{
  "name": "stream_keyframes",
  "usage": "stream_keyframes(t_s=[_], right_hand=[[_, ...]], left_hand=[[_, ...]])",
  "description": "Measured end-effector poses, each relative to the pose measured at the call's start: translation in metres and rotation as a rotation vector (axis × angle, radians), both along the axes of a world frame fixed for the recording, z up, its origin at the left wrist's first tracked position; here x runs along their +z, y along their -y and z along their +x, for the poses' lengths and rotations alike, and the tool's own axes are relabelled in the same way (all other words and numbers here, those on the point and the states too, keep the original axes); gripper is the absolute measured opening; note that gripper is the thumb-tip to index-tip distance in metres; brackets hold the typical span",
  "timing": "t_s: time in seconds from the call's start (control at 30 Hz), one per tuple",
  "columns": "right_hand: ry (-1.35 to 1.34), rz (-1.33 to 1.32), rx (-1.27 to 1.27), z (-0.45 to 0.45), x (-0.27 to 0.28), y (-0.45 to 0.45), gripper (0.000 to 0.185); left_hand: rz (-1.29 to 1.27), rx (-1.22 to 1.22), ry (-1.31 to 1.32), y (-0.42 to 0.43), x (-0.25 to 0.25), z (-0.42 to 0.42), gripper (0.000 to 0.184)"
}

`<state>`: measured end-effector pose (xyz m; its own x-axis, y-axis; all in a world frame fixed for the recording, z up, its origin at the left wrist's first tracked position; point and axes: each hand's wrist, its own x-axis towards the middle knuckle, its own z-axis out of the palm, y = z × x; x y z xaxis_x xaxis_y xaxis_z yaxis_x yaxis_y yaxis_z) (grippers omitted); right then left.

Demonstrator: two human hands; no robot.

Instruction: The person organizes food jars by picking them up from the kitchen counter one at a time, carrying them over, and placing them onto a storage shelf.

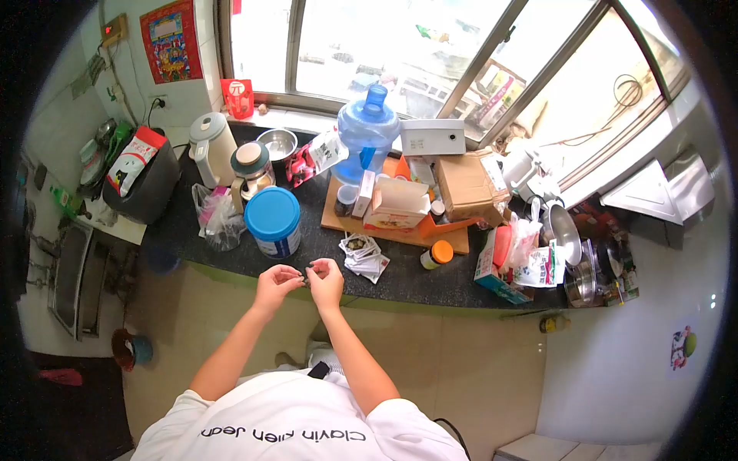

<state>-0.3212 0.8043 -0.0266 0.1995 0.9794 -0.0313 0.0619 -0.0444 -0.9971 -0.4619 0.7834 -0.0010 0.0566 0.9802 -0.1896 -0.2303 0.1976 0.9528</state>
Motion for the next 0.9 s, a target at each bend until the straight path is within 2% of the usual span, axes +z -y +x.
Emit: stream_keyframes(t_s=[0.17, 0.3, 0.33, 0.47, 0.6, 0.67, 0.9], right_hand=[[-0.263, -0.036, -0.006, 0.019, 0.019, -0.061, 0.012], [-0.295, -0.131, 0.000, 0.045, 0.018, -0.100, 0.027], [-0.306, -0.193, 0.036, 0.053, 0.013, -0.109, 0.047], [-0.312, -0.289, 0.157, 0.075, 0.004, -0.130, 0.070], [-0.366, -0.371, 0.203, 0.090, -0.003, -0.146, 0.082], [-0.393, -0.412, 0.215, 0.093, -0.007, -0.153, 0.083], [-0.409, -0.501, 0.288, 0.095, -0.011, -0.174, 0.085]], left_hand=[[0.040, -0.037, -0.010, -0.054, 0.006, 0.015, 0.017], [0.093, 0.014, -0.094, -0.099, 0.000, 0.038, 0.018], [0.074, -0.008, -0.149, -0.110, -0.003, 0.043, 0.021], [0.028, 0.007, -0.210, -0.138, -0.021, 0.067, 0.028], [-0.021, 0.030, -0.200, -0.166, -0.046, 0.087, 0.040], [-0.022, 0.031, -0.224, -0.177, -0.054, 0.092, 0.048], [0.026, 0.077, -0.298, -0.218, -0.072, 0.100, 0.054]])
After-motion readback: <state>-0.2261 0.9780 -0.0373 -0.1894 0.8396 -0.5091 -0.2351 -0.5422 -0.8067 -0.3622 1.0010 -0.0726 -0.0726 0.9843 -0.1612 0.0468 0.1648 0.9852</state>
